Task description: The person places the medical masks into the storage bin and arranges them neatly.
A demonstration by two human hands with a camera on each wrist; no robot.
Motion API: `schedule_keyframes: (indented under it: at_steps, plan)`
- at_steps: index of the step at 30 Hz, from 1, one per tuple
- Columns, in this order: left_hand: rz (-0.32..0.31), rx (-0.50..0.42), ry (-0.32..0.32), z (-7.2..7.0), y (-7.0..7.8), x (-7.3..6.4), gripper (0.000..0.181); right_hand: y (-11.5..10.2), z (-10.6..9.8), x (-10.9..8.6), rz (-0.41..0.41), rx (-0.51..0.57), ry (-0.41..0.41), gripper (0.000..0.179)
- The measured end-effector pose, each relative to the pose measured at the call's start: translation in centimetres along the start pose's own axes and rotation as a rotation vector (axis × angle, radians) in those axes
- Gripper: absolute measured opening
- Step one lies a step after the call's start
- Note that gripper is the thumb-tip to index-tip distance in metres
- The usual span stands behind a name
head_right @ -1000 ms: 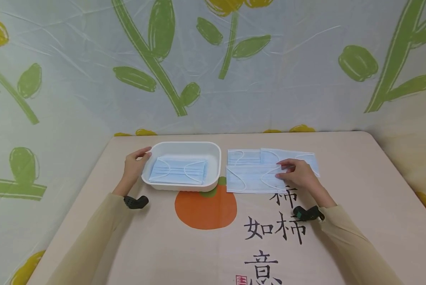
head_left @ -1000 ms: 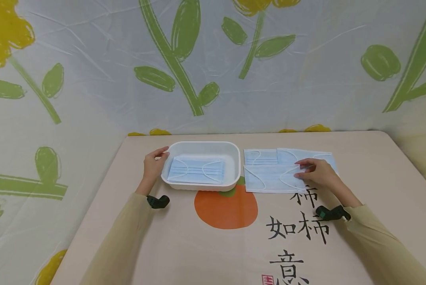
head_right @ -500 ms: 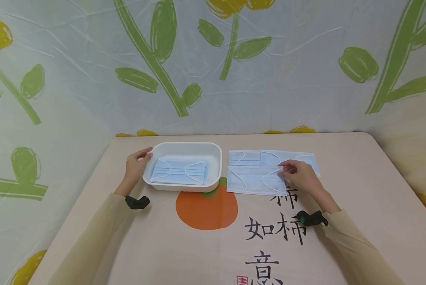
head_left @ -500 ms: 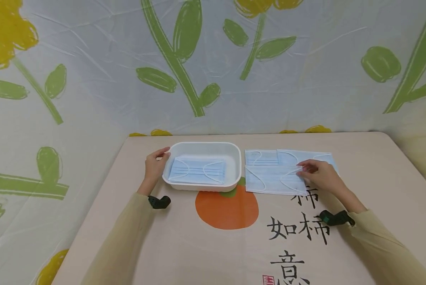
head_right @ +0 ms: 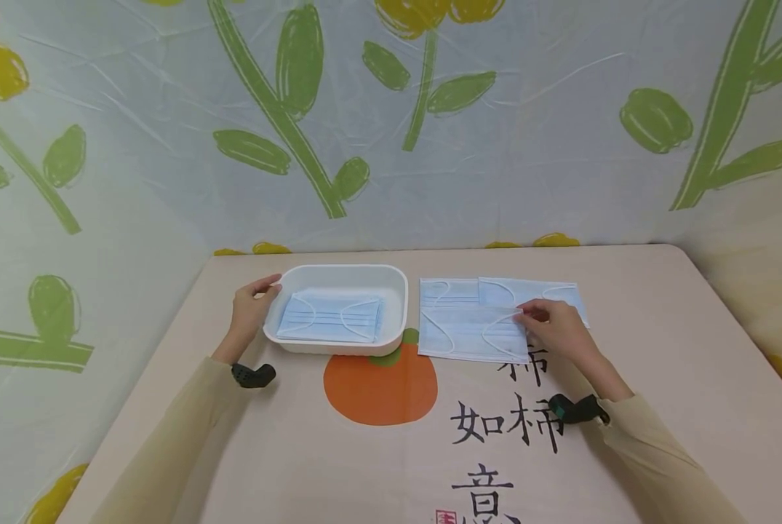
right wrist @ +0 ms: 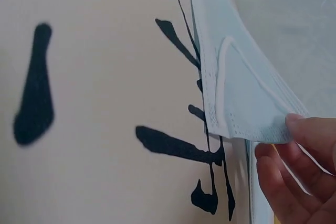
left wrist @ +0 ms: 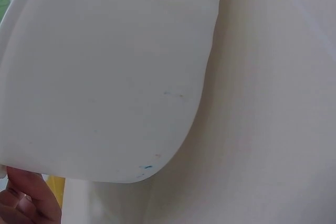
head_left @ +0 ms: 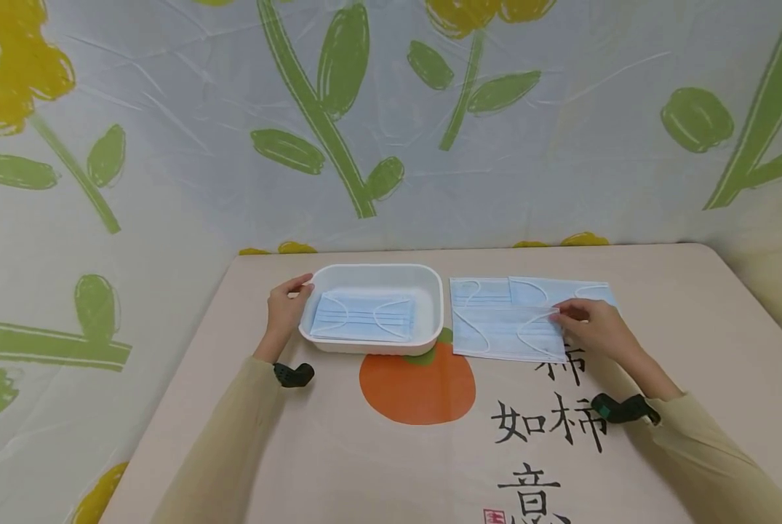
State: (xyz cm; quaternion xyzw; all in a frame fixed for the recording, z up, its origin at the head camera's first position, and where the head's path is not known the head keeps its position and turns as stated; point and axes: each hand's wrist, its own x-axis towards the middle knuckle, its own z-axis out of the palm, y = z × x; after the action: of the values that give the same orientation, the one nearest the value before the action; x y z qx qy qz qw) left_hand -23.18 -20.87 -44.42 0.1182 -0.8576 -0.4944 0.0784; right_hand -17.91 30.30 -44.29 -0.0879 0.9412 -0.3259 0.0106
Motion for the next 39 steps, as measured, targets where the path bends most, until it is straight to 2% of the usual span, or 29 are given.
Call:
schedule_keyframes:
  at_steps: [14, 22, 30, 39]
  plan:
    - [0.011, 0.012, 0.005, 0.0, 0.1, 0.0, 0.031, 0.3, -0.5, -0.6, 0.053, 0.169, 0.035, 0.035]
    - [-0.001, 0.015, 0.0, 0.0, 0.1, -0.1, 0.032, -0.5, -1.4, -1.2, 0.121, 0.309, 0.038, 0.043]
    - [0.013, 0.016, 0.002, 0.0, 0.1, 0.0, 0.031, -1.5, -2.3, -1.5, 0.134, 0.31, 0.043, 0.045]
    - [0.025, 0.008, -0.002, -0.1, -0.2, 0.1, 0.031, -0.7, -2.9, -1.7, 0.128, 0.362, 0.073, 0.046]
